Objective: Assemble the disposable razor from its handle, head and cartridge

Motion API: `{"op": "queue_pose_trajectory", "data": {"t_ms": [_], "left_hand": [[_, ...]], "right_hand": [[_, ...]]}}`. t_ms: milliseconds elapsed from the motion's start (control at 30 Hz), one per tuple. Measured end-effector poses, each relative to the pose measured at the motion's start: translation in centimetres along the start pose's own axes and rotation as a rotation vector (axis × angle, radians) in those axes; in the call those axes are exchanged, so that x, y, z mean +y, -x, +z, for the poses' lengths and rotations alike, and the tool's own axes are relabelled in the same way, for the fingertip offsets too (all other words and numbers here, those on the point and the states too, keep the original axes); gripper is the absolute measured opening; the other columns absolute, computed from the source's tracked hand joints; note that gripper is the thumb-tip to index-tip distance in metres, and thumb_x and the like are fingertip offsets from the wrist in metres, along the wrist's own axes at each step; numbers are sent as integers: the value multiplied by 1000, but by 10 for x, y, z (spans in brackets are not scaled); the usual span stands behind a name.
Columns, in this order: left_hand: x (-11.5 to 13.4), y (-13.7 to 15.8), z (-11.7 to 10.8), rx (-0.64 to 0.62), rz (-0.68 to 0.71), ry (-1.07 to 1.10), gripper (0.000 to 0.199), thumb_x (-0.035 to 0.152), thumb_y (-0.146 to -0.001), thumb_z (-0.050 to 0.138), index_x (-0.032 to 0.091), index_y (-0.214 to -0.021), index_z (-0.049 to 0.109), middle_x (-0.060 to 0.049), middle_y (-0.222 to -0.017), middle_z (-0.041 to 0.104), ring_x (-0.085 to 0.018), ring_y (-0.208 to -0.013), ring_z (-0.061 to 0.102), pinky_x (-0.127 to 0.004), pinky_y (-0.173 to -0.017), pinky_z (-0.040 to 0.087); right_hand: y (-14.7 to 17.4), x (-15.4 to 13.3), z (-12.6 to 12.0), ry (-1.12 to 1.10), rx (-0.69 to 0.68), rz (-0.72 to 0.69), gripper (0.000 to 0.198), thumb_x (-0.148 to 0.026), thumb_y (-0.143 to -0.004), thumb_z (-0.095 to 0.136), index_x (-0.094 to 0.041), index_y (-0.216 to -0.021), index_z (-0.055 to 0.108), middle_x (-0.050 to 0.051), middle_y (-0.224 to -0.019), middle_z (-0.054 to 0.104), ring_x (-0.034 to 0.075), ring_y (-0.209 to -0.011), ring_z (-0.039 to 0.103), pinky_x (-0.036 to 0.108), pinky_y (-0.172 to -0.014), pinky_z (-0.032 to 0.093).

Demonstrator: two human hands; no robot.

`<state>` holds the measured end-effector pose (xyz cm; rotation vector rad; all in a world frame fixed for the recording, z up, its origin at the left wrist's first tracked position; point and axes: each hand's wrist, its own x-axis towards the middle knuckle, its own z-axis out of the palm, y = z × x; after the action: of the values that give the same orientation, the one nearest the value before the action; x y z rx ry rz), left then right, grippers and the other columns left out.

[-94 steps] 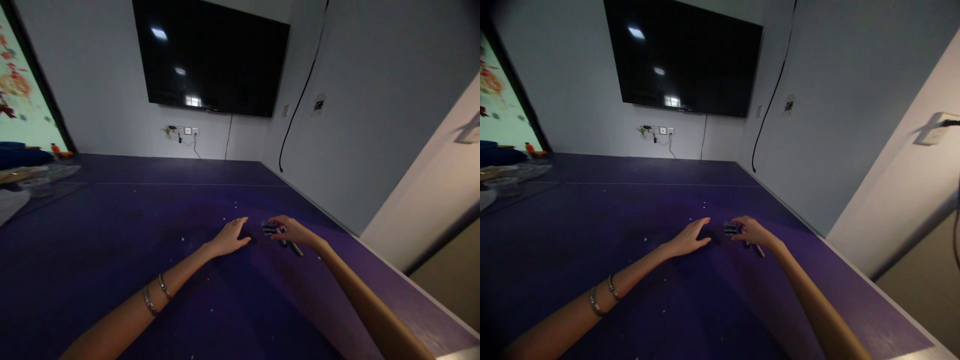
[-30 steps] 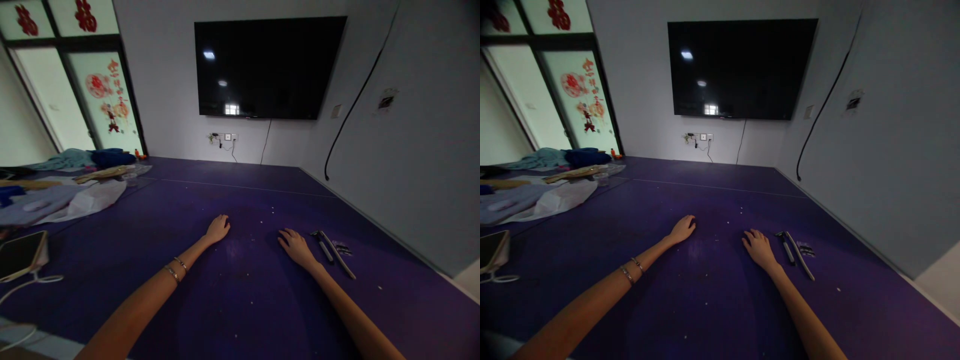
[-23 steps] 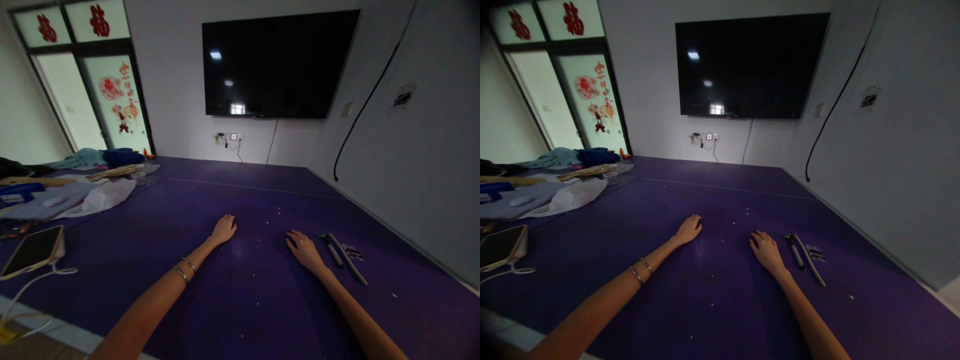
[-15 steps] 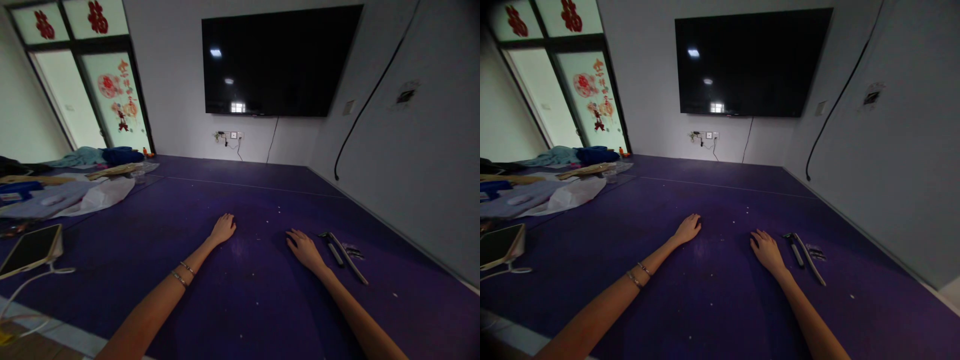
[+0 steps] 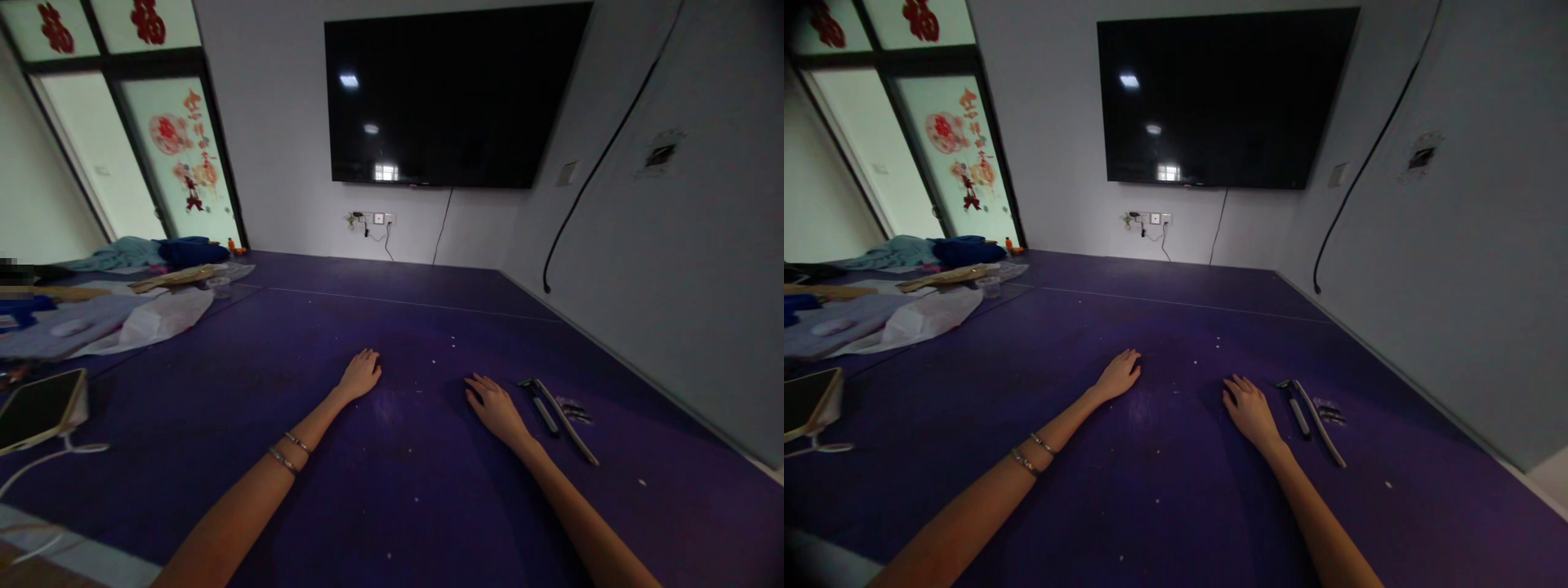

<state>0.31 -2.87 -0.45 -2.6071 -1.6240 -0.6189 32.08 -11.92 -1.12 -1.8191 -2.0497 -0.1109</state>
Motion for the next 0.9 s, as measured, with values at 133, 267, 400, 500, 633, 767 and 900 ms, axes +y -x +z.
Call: {"op": "queue_pose_trajectory", "data": {"t_ms": [133, 267, 400, 500, 633, 767, 900], "left_hand": [[0, 0, 1, -7, -6, 10, 39, 27, -87, 36, 11, -120, 49, -17, -132, 47, -26, -128, 37, -42, -104, 30], [1, 1, -1, -12, -3, 11, 40, 26, -87, 36, 10, -121, 48, -18, -132, 46, -26, -127, 37, -41, -105, 29], [2, 1, -2, -18, -2, -6, 41, 27, -87, 35, 9, -122, 48, -17, -133, 46, -26, -128, 36, -41, -105, 29], [0, 0, -1, -28, -4, -12, 41, 28, -87, 34, 10, -120, 50, -17, -134, 46, -25, -128, 36, -41, -105, 28], [-2, 0, 0, -29, 7, -14, 41, 28, -87, 35, 9, -120, 51, -17, -133, 46, -25, -128, 36, -40, -105, 27], [-2, 0, -2, -20, 6, -15, 40, 28, -87, 35, 12, -119, 52, -14, -133, 48, -24, -128, 36, -39, -106, 27], [-1, 0, -2, -21, -2, -1, 41, 29, -87, 35, 11, -119, 52, -16, -133, 47, -25, -128, 36, -39, -106, 27]], "right_hand": [[1, -2, -2, 2, 0, 7, 41, -32, -87, 38, -17, -121, 57, 12, -130, 51, 27, -124, 41, 42, -98, 36], [1, -5, -4, 0, 4, 8, 41, -32, -87, 38, -16, -120, 58, 12, -129, 52, 27, -124, 42, 42, -99, 36], [1, -4, -3, -3, 0, 6, 42, -32, -87, 38, -16, -121, 57, 13, -129, 51, 27, -124, 41, 42, -99, 35], [1, -3, -1, -2, 2, 9, 42, -32, -87, 38, -15, -121, 57, 13, -130, 51, 27, -124, 40, 42, -99, 35], [1, -5, 0, -56, 42, -1, 41, -31, -87, 38, -14, -118, 58, 13, -126, 54, 25, -121, 44, 41, -100, 35], [-2, 5, -15, -163, 158, -19, 39, -31, -88, 36, -13, -111, 62, 13, -115, 61, 23, -110, 54, 38, -97, 39], [-4, 38, -45, -151, 318, 103, 36, -27, -83, 40, -11, -104, 64, 13, -103, 65, 22, -95, 60, 34, -88, 44]]}}
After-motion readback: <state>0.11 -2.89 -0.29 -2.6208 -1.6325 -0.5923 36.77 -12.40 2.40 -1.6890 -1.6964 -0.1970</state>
